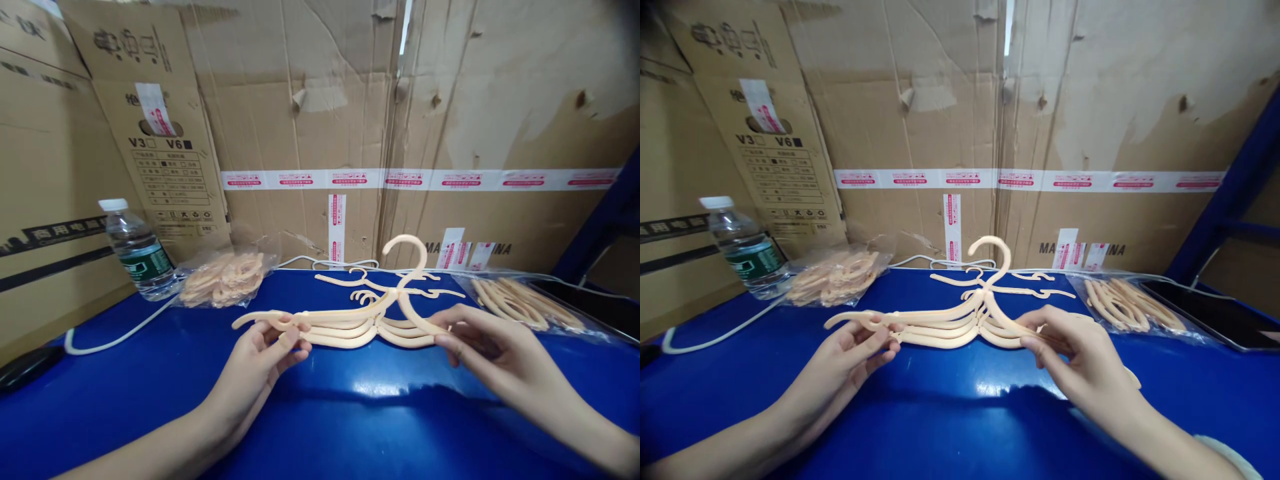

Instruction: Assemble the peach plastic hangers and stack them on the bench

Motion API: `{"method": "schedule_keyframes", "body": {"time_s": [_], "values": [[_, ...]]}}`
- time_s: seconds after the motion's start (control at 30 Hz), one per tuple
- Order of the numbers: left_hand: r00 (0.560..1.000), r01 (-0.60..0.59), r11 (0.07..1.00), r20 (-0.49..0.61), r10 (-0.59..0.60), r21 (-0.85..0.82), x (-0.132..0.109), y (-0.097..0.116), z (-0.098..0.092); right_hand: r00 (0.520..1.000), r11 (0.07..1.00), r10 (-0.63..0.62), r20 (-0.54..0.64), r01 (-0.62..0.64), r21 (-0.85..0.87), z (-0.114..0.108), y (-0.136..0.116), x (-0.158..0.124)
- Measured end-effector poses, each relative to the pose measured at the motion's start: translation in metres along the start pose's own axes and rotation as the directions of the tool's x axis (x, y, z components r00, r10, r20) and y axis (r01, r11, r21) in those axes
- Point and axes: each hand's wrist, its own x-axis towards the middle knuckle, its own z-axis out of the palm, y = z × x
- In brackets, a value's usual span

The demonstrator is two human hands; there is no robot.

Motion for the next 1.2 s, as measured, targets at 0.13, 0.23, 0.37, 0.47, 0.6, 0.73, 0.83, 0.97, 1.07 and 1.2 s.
{"method": "schedule_keyframes", "body": {"time_s": [0.13, 0.23, 0.37, 0.47, 0.6, 0.73, 0.83, 0.97, 1.07, 1.2], "values": [[0.920, -0.286, 0.876, 0.367, 0.137, 0.390, -0.017, -0.009, 0.004, 0.986, 0.980, 0.138, 0.094, -0.150, 0.134, -0.005, 0.012, 0.005], [0.687, -0.664, 0.602, 0.680, 0.256, 0.445, -0.028, -0.013, 0.006, 0.956, 0.970, 0.163, 0.243, -0.200, 0.136, -0.004, 0.018, 0.005], [0.619, -0.768, 0.326, 0.771, 0.153, 0.552, -0.032, -0.005, 0.004, 0.930, 0.989, 0.146, 0.337, -0.136, -0.053, -0.001, 0.018, 0.003], [0.619, -0.774, 0.215, 0.783, 0.061, 0.596, -0.031, 0.004, 0.004, 0.923, 0.979, 0.110, 0.368, -0.037, -0.199, 0.000, 0.018, 0.003], [0.622, -0.780, 0.168, 0.777, 0.094, 0.603, -0.028, 0.003, 0.002, 0.911, 0.954, 0.101, 0.399, 0.025, -0.298, 0.000, 0.020, 0.004], [0.583, -0.812, 0.134, 0.783, 0.217, 0.568, -0.018, -0.017, -0.010, 0.917, 0.932, 0.123, 0.380, 0.025, -0.361, 0.000, 0.026, 0.004], [0.541, -0.840, 0.083, 0.818, 0.197, 0.536, -0.011, -0.026, -0.017, 0.926, 0.923, 0.136, 0.353, 0.011, -0.385, 0.001, 0.030, 0.004], [0.606, -0.791, -0.011, 0.787, 0.116, 0.611, -0.017, -0.013, -0.013, 0.941, 0.915, 0.125, 0.314, 0.013, -0.402, 0.002, 0.033, 0.005], [0.611, -0.786, -0.110, 0.791, 0.014, 0.609, -0.023, 0.002, -0.006, 0.948, 0.901, 0.134, 0.288, 0.004, -0.433, 0.003, 0.034, 0.006], [0.585, -0.799, -0.154, 0.810, 0.028, 0.582, -0.022, 0.004, -0.005, 0.947, 0.885, 0.165, 0.275, -0.019, -0.466, 0.004, 0.031, 0.006]]}}
